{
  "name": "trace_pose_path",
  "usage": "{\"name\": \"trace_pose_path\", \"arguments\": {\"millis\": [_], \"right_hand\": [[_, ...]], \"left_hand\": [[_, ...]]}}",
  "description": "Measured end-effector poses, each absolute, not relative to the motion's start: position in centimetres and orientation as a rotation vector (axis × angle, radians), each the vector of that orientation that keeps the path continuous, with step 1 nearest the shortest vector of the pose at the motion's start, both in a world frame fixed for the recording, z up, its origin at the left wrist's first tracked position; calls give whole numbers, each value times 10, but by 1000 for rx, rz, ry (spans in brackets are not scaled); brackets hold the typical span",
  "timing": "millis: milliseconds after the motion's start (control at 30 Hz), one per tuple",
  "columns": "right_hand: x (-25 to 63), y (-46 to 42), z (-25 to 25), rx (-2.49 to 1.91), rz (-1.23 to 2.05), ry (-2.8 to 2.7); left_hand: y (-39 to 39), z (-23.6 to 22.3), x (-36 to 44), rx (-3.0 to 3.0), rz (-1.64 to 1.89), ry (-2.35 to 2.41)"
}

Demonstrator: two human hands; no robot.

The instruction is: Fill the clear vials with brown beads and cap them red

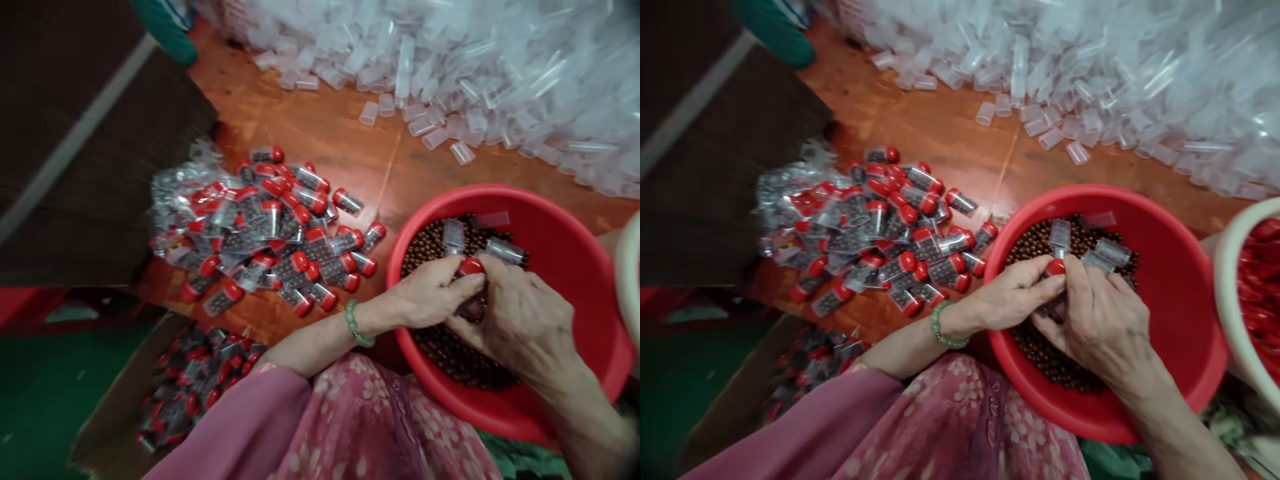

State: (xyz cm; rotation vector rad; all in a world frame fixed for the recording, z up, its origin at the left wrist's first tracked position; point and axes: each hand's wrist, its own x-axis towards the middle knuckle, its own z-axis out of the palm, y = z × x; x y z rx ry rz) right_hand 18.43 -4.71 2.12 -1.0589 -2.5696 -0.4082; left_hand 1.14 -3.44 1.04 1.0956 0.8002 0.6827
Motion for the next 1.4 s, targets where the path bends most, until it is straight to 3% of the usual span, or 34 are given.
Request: {"name": "trace_pose_path", "arguments": {"millis": [200, 300, 400, 500, 633, 867, 1000, 1267, 1400], "right_hand": [[197, -49, 17, -1142, 103, -2588], [219, -41, 22, -1339, 72, -2527], [250, -27, 28, -1545, 60, -2447], [276, -13, 28, -1727, 150, -2480], [280, 2, 20, -1838, 296, -2624], [236, 13, 5, -1909, 217, -2907], [232, 17, 4, -1886, 287, -2914], [258, -24, 36, -1696, 650, -2764], [275, -59, 36, -1799, 413, -2803]], "left_hand": [[-48, 28, -27, 1471, 823, 1036], [-55, 31, -67, 1680, 936, 1498], [-56, 21, -112, 1749, 788, 2122], [-51, 6, -143, 1872, 623, 2246], [-44, -3, -143, 2044, 625, 2149], [-26, 1, -60, 2250, 1118, 1530], [-22, 10, -20, 2353, 904, 1054], [3, 26, 11, 2675, 390, 829], [17, 29, 56, 2905, 99, 718]]}}
